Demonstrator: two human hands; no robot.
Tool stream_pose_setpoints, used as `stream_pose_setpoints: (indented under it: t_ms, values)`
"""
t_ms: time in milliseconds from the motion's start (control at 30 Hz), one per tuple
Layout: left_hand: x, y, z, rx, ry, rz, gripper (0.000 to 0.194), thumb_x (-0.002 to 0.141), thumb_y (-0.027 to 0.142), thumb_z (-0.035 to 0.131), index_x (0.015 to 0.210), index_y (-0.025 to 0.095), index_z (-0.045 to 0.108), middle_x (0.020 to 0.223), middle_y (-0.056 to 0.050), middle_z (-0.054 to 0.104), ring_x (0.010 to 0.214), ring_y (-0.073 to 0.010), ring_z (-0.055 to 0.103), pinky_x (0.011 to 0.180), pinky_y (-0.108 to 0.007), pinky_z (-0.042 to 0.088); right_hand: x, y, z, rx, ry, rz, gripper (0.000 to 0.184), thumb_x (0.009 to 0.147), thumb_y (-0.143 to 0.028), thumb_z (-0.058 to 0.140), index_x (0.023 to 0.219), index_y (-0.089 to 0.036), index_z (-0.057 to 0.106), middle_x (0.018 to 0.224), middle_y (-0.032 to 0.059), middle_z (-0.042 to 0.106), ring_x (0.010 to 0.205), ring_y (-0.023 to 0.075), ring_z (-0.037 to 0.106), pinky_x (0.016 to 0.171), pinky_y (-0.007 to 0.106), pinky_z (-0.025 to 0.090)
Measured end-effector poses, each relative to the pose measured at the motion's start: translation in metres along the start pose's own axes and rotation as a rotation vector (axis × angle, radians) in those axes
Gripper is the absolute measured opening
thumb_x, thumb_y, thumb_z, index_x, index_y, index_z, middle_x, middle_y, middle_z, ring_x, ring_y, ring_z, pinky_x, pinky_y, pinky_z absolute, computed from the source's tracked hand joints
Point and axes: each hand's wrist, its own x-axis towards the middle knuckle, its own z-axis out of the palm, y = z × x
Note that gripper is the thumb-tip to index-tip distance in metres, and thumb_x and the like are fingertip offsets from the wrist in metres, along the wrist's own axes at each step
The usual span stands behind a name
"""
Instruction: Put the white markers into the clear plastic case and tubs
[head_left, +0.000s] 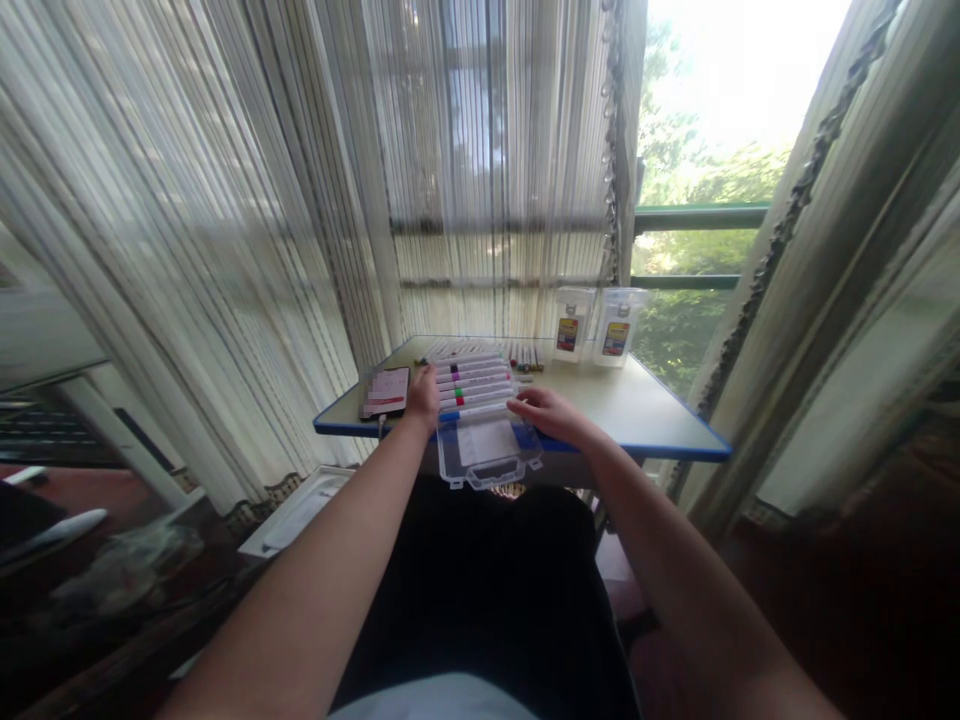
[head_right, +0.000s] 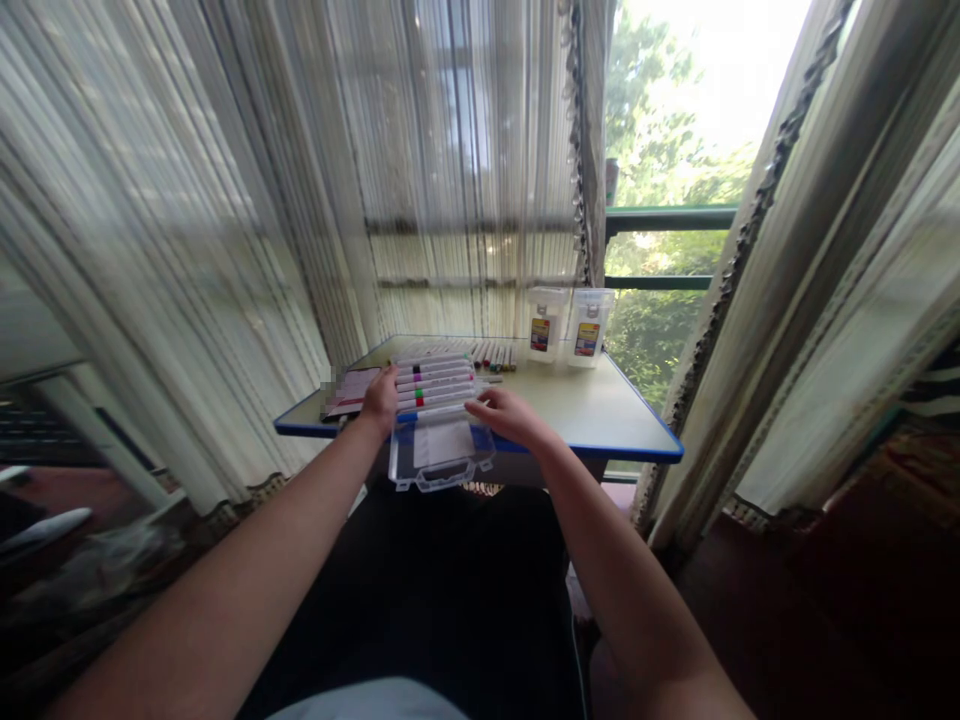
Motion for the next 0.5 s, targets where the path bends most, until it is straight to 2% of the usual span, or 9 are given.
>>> stream_pose_setpoints:
  t_ms: [100,200,333,433,500]
  values:
    - [-0.002,0.002,0.004,-0.016,0.009,-0.039,0.021,0.079,0.031,0.047,0.077,0.015,0.061,0.075,-0.003,0.063,0.08,-0.0176,0.06,0.084,-0.035,0.046,0.001,-0.002,-0.001,0.022,-0.012,-0.002,0.04,0.078,-0.053,0.053,0.079,-0.015,0.064,0.073,0.0036,0.063,0.066,0.0154,0.055,0.059,0.026,0.038]
    - [-0.005,0.004,0.013,-0.077,0.034,-0.061,0.02,0.078,0.03,0.049,0.078,0.015,0.062,0.078,-0.004,0.065,0.085,-0.0189,0.062,0.087,-0.036,0.046,0.002,-0.001,0.0,0.108,0.019,0.062,0.035,0.074,-0.05,0.058,0.077,-0.015,0.06,0.067,0.0019,0.06,0.062,0.0143,0.053,0.056,0.025,0.037]
    - [-0.01,0.007,0.033,-0.137,0.057,-0.069,0.024,0.079,0.033,0.048,0.079,0.015,0.063,0.083,-0.005,0.067,0.09,-0.02,0.062,0.088,-0.036,0.047,0.004,0.002,-0.003,0.417,0.104,0.185,0.032,0.068,-0.045,0.063,0.083,-0.018,0.056,0.063,-0.0023,0.057,0.055,0.0116,0.05,0.05,0.023,0.036]
    - [-0.01,0.013,0.049,-0.117,0.057,-0.058,0.027,0.078,0.037,0.05,0.079,0.014,0.064,0.084,-0.006,0.067,0.091,-0.0209,0.062,0.087,-0.036,0.047,0.002,0.0,-0.01,0.658,0.087,0.239,0.029,0.066,-0.041,0.063,0.084,-0.019,0.055,0.06,-0.0034,0.055,0.052,0.011,0.05,0.048,0.023,0.037]
    - [-0.008,0.017,0.056,-0.089,0.054,-0.089,0.029,0.077,0.039,0.052,0.078,0.013,0.064,0.083,-0.006,0.068,0.09,-0.0219,0.063,0.085,-0.036,0.048,0.001,-0.002,-0.014,0.739,0.078,0.256,0.027,0.065,-0.039,0.064,0.081,-0.02,0.055,0.06,-0.003,0.056,0.052,0.0112,0.051,0.048,0.023,0.039]
